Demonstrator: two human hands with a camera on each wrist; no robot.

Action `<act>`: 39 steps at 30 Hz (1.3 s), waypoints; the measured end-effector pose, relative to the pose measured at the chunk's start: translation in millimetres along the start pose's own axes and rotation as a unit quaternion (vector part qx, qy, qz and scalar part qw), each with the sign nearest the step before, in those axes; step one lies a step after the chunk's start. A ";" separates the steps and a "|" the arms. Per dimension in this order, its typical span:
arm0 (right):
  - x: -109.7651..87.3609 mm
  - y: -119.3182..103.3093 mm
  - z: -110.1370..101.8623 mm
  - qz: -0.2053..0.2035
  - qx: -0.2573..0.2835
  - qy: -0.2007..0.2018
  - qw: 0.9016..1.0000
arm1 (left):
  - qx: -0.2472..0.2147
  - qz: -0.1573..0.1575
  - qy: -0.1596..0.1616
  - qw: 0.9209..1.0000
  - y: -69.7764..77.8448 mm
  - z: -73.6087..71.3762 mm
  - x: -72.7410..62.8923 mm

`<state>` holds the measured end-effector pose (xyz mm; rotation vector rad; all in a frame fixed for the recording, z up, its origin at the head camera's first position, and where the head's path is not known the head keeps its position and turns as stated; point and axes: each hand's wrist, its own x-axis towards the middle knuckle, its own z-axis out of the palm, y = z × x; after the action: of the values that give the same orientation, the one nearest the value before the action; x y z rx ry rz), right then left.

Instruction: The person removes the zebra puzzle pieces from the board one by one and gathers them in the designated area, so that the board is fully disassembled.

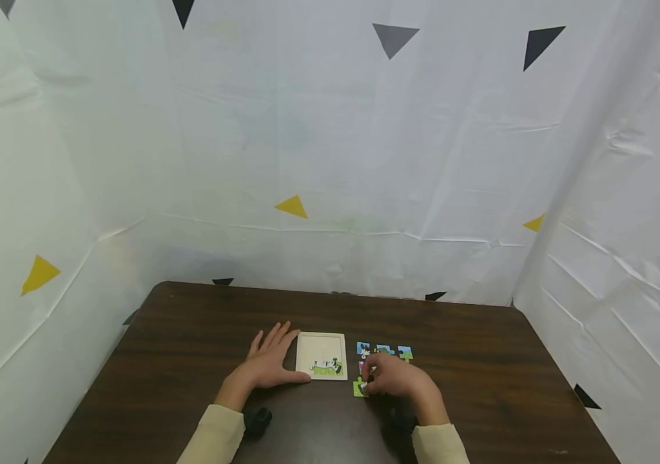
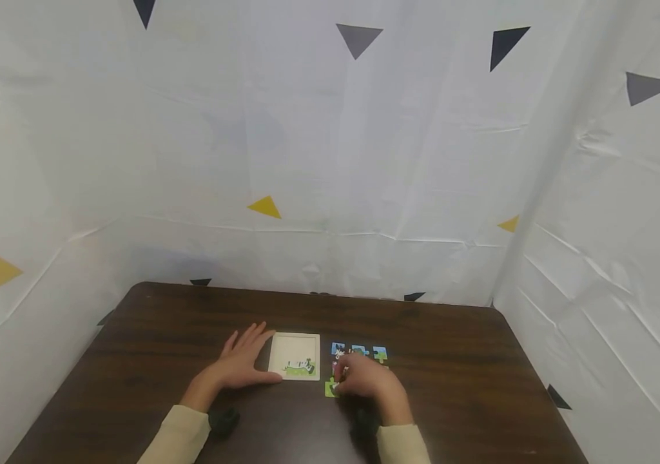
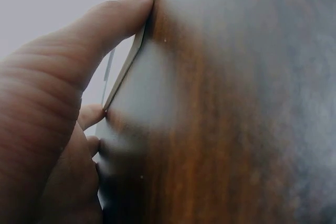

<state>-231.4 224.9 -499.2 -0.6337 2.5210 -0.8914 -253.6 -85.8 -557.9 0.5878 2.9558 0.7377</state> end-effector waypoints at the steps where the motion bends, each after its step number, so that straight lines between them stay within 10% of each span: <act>1: -0.6 -1.9 0.7 0.002 -0.006 0.000 1.000 | 0.000 -0.001 0.000 1.000 0.2 0.0 -0.2; 21: -9.5 -8.7 -14.2 0.002 -0.016 0.046 0.999 | -0.021 0.011 -0.002 1.000 -1.2 1.9 -0.2; 39: 47.0 -47.2 28.8 -0.008 -0.113 0.065 0.991 | -0.003 0.009 -0.003 1.000 -0.3 -3.2 -1.0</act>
<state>-242.4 153.2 -498.5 -0.6865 2.7646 -0.6770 -253.3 -87.8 -555.3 0.6153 2.9453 0.7444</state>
